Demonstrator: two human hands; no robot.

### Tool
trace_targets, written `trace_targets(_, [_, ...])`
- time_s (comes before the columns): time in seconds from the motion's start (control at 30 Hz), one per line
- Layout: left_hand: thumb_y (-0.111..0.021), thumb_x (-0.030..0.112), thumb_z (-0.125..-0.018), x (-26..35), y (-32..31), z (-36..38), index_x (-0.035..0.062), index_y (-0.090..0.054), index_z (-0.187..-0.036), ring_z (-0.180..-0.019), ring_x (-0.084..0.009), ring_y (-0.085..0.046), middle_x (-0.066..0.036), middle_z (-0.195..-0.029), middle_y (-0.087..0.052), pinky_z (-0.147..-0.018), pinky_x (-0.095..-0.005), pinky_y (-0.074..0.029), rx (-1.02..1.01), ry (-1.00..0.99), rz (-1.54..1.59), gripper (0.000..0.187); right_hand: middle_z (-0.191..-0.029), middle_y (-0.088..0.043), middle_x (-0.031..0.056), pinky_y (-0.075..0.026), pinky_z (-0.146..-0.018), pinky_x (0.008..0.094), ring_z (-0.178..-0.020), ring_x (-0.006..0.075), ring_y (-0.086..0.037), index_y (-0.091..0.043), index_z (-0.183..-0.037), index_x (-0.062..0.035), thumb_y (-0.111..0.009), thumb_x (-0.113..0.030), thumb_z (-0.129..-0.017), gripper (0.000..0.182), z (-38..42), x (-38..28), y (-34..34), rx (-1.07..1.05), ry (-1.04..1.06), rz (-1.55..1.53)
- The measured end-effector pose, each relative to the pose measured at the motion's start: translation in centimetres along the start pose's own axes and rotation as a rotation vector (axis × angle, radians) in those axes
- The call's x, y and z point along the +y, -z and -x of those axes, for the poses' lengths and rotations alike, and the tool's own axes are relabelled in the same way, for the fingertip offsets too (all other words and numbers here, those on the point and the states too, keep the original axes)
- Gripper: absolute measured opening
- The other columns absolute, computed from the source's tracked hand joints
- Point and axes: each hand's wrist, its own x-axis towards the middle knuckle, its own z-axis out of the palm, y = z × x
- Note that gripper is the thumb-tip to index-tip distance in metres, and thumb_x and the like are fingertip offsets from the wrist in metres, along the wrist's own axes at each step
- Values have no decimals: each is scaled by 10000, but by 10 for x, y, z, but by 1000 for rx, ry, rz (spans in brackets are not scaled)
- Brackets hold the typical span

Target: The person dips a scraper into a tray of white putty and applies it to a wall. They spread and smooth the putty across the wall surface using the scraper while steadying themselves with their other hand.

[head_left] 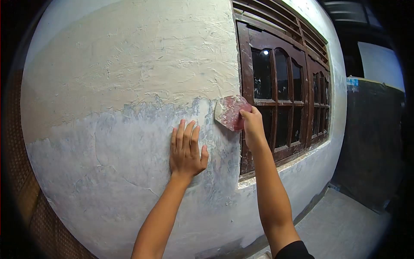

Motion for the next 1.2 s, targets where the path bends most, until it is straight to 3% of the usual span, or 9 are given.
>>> trace_targets(0.1, [-541, 238, -788, -1, -1, 1, 31, -393, -1333, -1380, -377, -314, -146, -1410, -422, -1140, -539, -214, 11, 1, 18, 602, -1007, -635, 91, -487, -795, 314, -879, 168, -614, -574, -1140, 34, -525, -63, -868, 293, 3, -10, 6, 17, -82, 46])
trace_targets(0.4, [-534, 235, -794, -1, 0, 0, 31, -392, -1334, -1378, -378, -316, -150, -1407, -425, -1138, -540, -219, 15, -4, 11, 595, -1014, -641, 123, -472, -826, 320, -920, 194, -612, -569, -1136, 63, -533, -66, -865, 301, -13, -9, 15, 7, -6, 188])
trace_targets(0.47, [-534, 235, -794, -1, 0, 0, 30, -393, -1334, -1379, -377, -315, -149, -1406, -425, -1138, -541, -218, 17, -1, 12, 594, -958, -626, 84, -509, -703, 319, -795, 173, -621, -573, -1128, 28, -523, -59, -873, 275, -4, -19, 19, 13, -27, 69])
trace_targets(0.63, [-529, 235, -795, 0, 1, 1, 28, -393, -1333, -1378, -376, -314, -150, -1406, -426, -1141, -538, -215, 10, -1, 4, 592, -1020, -639, 92, -503, -792, 311, -869, 165, -627, -576, -1112, 22, -516, -27, -889, 237, -16, -6, 21, -16, 49, 148])
trace_targets(0.8, [-517, 239, -799, -1, 0, 1, 28, -391, -1334, -1380, -377, -312, -151, -1407, -423, -1145, -533, -213, 19, 0, 6, 588, -1005, -636, 82, -505, -776, 299, -855, 145, -617, -571, -1089, 14, -522, -25, -904, 196, 7, -28, 31, 45, 58, 42])
trace_targets(0.93, [-522, 238, -790, -1, 0, 0, 28, -390, -1335, -1381, -378, -312, -152, -1409, -423, -1144, -533, -219, 17, 3, 3, 598, -936, -613, 47, -502, -749, 261, -818, 97, -592, -532, -1016, -9, -578, -40, -921, 110, 32, -31, 32, -6, 250, 45])
trace_targets(1.03, [-513, 249, -807, -2, -1, 1, 38, -362, -1346, -1371, -387, -322, -151, -1415, -411, -1140, -545, -219, 39, 4, 19, 598, -801, -545, 17, -451, -637, 238, -716, 70, -540, -547, -903, -12, -604, 2, -877, 65, 61, -36, 9, -4, 493, 111])
trace_targets(1.13, [-487, 269, -848, -3, 0, 2, 51, -331, -1349, -1360, -400, -331, -169, -1404, -402, -1125, -565, -219, 111, 0, 67, 568, -781, -556, 102, -482, -616, 299, -681, 234, -589, -568, -849, 1, -634, 55, -772, 114, 73, -34, -9, 38, 1088, 617])
trace_targets(1.2, [-454, 291, -887, -4, 3, 2, 61, -316, -1341, -1352, -411, -338, -190, -1386, -398, -1108, -583, -215, 206, 26, 96, 528, -792, -556, 115, -487, -612, 350, -690, 292, -579, -580, -811, -9, -658, 47, -731, 125, 81, -27, -24, 25, 1238, 715])
